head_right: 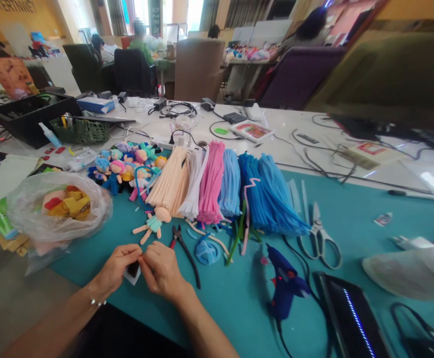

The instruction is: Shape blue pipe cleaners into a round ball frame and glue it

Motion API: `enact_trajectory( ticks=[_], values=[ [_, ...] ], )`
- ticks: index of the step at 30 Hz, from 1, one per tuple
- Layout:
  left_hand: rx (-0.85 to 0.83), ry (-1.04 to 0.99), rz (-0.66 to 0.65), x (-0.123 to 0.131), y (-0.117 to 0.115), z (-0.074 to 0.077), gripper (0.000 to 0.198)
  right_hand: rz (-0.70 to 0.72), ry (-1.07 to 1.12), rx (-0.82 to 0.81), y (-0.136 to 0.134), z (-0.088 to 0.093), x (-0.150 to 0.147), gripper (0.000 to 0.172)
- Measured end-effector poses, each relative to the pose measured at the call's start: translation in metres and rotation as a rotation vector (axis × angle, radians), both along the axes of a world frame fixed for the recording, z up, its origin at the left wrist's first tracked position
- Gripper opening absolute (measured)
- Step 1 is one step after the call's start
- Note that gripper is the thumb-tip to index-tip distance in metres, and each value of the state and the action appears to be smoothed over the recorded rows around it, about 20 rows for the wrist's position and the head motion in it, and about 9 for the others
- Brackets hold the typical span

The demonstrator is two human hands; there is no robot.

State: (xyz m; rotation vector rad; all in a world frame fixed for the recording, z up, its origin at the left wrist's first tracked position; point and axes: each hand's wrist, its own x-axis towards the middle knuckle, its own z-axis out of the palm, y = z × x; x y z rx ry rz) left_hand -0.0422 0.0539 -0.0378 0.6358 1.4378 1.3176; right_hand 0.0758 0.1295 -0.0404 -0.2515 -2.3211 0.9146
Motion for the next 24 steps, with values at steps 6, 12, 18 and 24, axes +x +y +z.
enact_trajectory(
  ticks=[6,12,18,24],
  values=[
    [0.040,0.085,-0.003,0.003,0.005,0.004,0.047,-0.013,0.048,0.161,0.007,-0.001,0.002,0.032],
    [0.204,0.485,-0.156,-0.013,-0.004,0.020,0.039,0.023,-0.061,-0.436,0.002,0.001,-0.001,0.043],
    [0.186,0.617,-0.300,-0.020,-0.007,0.020,0.035,0.054,-0.164,-0.580,0.005,0.009,-0.001,0.051],
    [0.170,0.510,-0.488,-0.032,0.000,0.019,0.038,0.089,-0.133,-0.653,0.004,0.011,-0.001,0.048]
  ],
)
